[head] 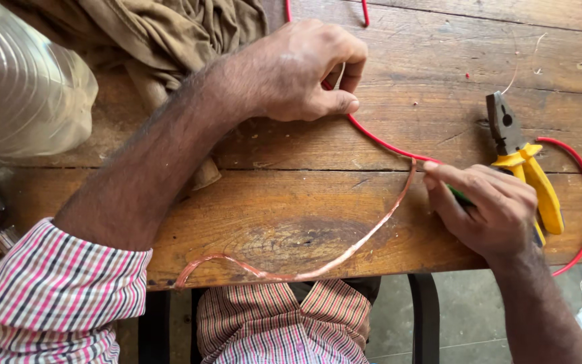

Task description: The person rummages through a wooden tool drawer, then sits at a workbench and uses a small green utility knife to cut and strip the red insulation off a length of red electrical cable, pulling the insulation away to expose the copper conductor inside. Pliers and a coiled red cable lie on the bench, and the person picks up pliers at the end.

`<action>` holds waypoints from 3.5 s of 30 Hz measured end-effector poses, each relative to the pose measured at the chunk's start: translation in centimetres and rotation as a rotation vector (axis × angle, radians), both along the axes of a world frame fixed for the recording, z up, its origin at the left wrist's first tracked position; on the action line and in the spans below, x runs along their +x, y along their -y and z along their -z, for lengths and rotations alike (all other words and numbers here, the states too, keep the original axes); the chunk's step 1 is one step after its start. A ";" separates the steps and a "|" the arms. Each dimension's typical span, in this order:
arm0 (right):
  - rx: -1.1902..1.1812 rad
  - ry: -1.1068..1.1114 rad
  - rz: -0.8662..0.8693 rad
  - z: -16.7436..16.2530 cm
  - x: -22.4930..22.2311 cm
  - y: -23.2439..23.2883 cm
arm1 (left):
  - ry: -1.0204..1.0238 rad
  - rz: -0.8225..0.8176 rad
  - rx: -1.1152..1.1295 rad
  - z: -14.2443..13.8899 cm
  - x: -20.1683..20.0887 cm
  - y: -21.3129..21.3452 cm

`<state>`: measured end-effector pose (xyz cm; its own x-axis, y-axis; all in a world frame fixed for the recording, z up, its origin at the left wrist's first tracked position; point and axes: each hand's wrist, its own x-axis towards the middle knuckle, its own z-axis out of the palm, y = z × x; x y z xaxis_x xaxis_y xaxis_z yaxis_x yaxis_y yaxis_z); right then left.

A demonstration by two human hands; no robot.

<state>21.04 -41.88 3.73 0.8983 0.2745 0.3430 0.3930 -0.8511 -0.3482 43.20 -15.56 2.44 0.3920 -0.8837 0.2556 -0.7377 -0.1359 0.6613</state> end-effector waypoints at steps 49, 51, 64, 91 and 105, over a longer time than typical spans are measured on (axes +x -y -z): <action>-0.157 -0.029 -0.163 -1.9 4.1 -1.0 | -0.084 0.053 0.123 0.2 0.3 0.1; -0.172 -0.024 -0.166 -1.7 4.0 -0.7 | -0.080 0.057 0.102 0.1 0.4 0.0; -0.219 0.011 -0.155 -1.7 3.3 -0.2 | -0.087 0.057 0.125 -0.3 0.2 0.0; 0.218 -0.074 0.130 -2.4 2.6 -1.6 | -0.146 0.011 0.189 -1.9 -0.3 0.2; 0.659 -0.161 0.464 4.0 -15.0 -11.5 | -0.047 0.092 0.478 -3.3 1.4 2.5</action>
<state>6.08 -30.38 -0.25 0.9229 -0.3498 0.1611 -0.0463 -0.5160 -0.8553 44.64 -18.08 5.77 0.3081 -0.9293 -0.2035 -0.7317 -0.3682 0.5736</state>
